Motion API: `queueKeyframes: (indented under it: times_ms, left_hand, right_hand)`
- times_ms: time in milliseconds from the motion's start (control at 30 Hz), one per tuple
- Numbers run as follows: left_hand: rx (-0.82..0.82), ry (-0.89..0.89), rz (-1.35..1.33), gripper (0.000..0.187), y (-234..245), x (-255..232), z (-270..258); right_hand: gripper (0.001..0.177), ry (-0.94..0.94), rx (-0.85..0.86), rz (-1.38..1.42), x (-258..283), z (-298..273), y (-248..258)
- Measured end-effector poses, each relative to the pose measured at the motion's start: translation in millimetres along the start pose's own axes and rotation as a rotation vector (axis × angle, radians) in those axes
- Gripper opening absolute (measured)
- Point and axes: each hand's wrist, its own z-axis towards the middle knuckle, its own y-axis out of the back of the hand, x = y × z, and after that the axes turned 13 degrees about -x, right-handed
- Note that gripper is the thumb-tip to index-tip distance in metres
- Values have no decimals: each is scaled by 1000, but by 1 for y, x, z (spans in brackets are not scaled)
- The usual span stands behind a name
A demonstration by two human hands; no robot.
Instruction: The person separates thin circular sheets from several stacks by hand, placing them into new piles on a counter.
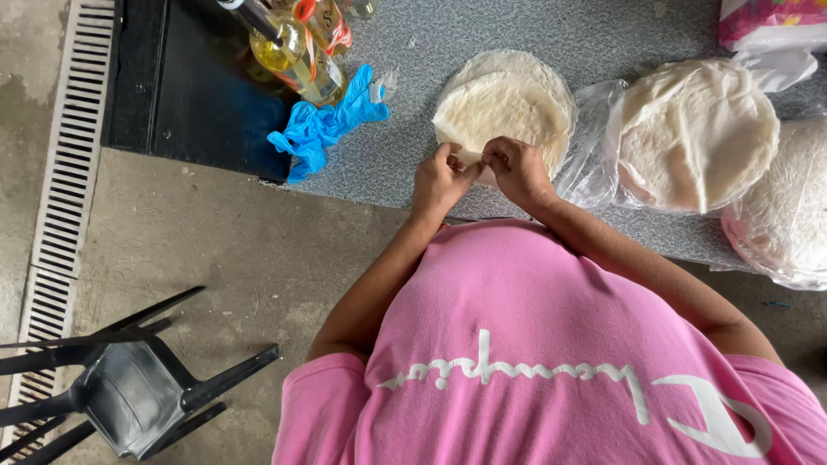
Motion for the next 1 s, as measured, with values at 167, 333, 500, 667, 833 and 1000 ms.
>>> queueKeyframes:
  times_ms: [167, 333, 500, 667, 833, 1000]
  left_hand:
    - [48, 167, 26, 17, -13, 22, 5]
    - [199, 343, -111, 19, -12, 29, 9]
    - [170, 229, -46, 13, -4, 31, 12]
    - [171, 272, -108, 16, 10, 14, 13]
    - [141, -5, -14, 12, 5, -5, 24]
    - [193, -69, -77, 12, 7, -1, 32]
  right_hand:
    - [8, 107, -9, -39, -5, -5, -2]
    - [10, 116, -35, -27, -13, -7, -9]
    - [8, 98, -192, -21, -13, -4, -11]
    - [12, -94, -211, -61, -10, 4, -6]
    - [44, -44, -16, -50, 10, 10, -9]
    - [15, 215, -137, -133, -13, 26, -16]
